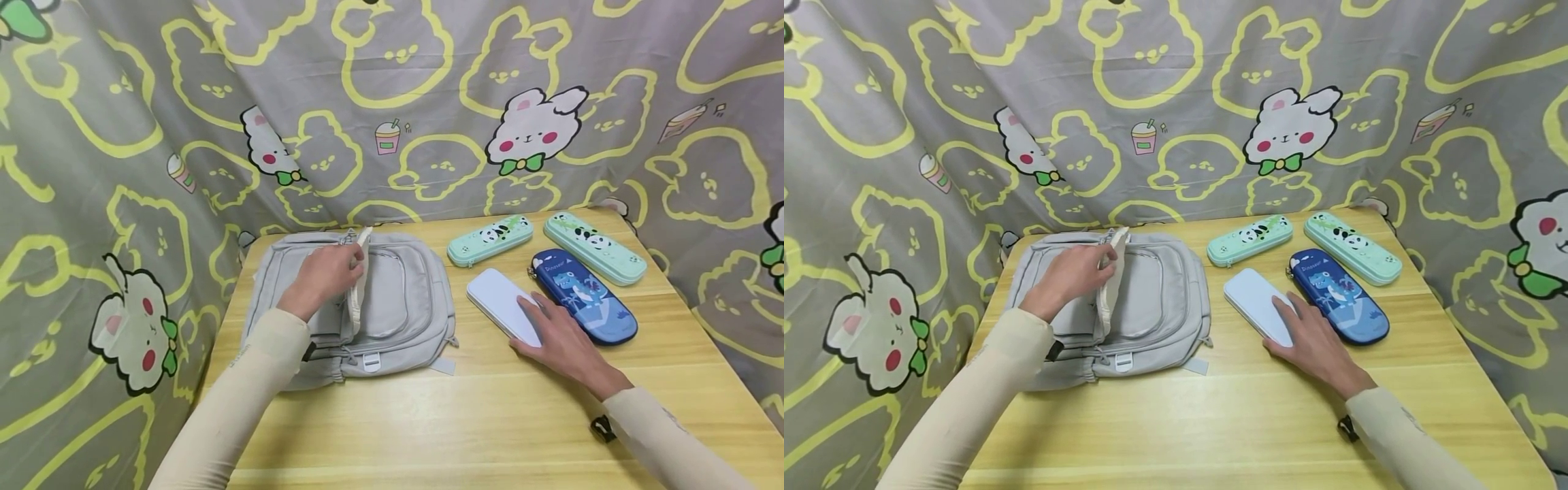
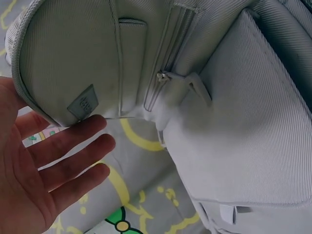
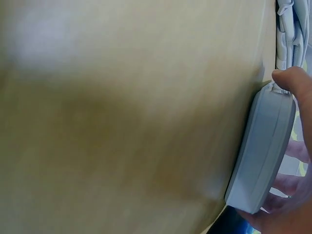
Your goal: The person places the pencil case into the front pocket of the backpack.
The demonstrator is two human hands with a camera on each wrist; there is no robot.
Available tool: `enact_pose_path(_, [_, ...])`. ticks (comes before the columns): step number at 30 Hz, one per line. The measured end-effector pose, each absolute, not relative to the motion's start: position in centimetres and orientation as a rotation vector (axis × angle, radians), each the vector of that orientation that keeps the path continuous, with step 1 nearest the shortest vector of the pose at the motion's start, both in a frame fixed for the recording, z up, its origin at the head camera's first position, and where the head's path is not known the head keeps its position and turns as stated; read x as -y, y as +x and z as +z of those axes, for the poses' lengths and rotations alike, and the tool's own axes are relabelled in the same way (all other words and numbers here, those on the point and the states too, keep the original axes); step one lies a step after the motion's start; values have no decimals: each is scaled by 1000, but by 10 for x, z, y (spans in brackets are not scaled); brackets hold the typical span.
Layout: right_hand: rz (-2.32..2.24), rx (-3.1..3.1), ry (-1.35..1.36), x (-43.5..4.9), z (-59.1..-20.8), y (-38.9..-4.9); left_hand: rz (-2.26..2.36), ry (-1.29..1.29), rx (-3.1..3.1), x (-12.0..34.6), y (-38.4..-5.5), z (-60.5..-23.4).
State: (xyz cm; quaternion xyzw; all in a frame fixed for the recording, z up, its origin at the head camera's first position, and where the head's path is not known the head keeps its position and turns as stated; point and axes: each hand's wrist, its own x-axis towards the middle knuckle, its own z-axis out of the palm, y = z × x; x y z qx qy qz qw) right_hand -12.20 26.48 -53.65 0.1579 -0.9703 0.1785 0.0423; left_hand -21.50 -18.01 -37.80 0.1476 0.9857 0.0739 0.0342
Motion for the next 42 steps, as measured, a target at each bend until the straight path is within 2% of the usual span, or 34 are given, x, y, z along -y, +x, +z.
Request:
enact_pose_path(22, [598, 3031, 401, -272, -537, -106, 502, 276, -2946, 200, -216, -370])
enact_pose_path(42, [650, 3000, 413, -275, -533, -107, 691, 288, -2973, 205, -217, -365])
